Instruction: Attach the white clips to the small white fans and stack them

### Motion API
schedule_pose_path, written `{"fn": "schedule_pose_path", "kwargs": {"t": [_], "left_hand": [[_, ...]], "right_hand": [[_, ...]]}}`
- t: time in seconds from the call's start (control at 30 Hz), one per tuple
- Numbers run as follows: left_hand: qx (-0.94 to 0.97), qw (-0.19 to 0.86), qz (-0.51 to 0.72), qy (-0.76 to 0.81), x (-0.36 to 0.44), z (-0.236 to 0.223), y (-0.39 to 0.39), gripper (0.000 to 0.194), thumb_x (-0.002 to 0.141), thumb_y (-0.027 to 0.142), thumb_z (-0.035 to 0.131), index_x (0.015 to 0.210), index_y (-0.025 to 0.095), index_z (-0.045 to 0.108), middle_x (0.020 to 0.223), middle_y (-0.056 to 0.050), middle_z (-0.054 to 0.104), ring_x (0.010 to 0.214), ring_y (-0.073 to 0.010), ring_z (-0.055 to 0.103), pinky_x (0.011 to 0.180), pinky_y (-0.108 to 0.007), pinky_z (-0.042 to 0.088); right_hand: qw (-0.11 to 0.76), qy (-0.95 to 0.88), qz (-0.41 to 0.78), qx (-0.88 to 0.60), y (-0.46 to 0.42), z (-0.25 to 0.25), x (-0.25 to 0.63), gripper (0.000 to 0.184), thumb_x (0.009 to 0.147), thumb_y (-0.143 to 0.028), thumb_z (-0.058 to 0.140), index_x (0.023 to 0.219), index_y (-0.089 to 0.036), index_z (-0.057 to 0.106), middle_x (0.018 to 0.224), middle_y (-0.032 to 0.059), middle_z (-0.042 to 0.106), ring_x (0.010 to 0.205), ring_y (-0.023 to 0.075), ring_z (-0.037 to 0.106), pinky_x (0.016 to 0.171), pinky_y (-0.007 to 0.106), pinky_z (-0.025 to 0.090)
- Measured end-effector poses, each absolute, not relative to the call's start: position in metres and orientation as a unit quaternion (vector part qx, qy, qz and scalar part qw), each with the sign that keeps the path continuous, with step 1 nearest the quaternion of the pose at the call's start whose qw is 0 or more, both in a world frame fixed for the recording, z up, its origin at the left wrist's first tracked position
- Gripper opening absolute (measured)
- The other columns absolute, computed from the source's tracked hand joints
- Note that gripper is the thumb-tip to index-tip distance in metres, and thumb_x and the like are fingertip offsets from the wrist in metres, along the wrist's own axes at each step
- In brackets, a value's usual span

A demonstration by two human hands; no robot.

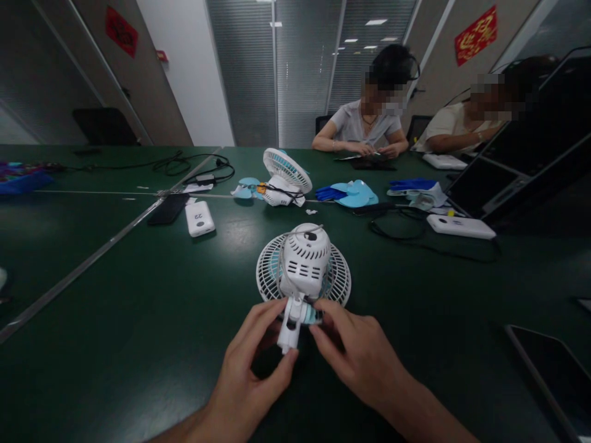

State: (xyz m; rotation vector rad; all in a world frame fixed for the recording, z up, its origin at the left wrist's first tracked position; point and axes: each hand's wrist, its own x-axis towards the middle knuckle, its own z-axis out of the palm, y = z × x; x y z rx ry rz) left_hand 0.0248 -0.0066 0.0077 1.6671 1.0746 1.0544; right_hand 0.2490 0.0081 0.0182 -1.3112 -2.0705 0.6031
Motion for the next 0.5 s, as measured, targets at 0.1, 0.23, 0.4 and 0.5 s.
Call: {"fn": "schedule_pose_path", "kwargs": {"t": [0.1,0.23,0.4,0.5], "left_hand": [[0.681,0.417,0.42,0.431,0.024,0.005,-0.007,0.051,0.1,0.026,0.065,0.147,0.041,0.053,0.142,-0.005,0.056,0.116,-0.0201,0.067,0.095,-0.031,0.064],[0.694,0.382,0.427,0.436,0.023,0.004,-0.005,0.051,0.099,0.023,0.06,0.148,0.035,0.051,0.143,-0.01,0.056,0.124,-0.0252,0.064,0.101,-0.039,0.063],[0.77,0.299,0.363,0.431,0.016,0.005,0.004,0.065,0.099,0.011,0.049,0.157,0.038,0.036,0.158,-0.012,0.042,0.142,-0.0293,0.052,0.119,-0.053,0.049],[0.814,0.235,0.3,0.439,0.011,0.009,0.016,0.063,0.099,0.008,0.046,0.153,0.04,0.044,0.162,-0.011,0.035,0.141,-0.0292,0.054,0.116,-0.051,0.053]], "right_hand": [[0.322,-0.754,0.288,-0.495,0.008,0.019,0.242,0.031,0.108,-0.039,0.044,0.099,-0.02,0.066,0.089,0.0081,0.073,0.076,0.0199,0.069,0.067,0.03,0.05],[0.339,-0.478,0.653,-0.48,0.005,0.018,0.223,0.051,0.105,-0.067,0.037,0.09,-0.021,0.056,0.061,-0.005,0.053,0.041,0.0098,0.046,0.039,0.02,0.031],[0.339,-0.408,0.686,-0.497,0.008,0.017,0.231,0.054,0.101,-0.068,0.047,0.078,-0.02,0.056,0.056,-0.0072,0.046,0.04,0.0065,0.038,0.038,0.018,0.021],[0.372,-0.5,0.574,-0.532,0.009,0.015,0.24,0.054,0.103,-0.064,0.049,0.074,-0.019,0.058,0.055,-0.0071,0.045,0.044,0.0076,0.039,0.043,0.019,0.029]]}}
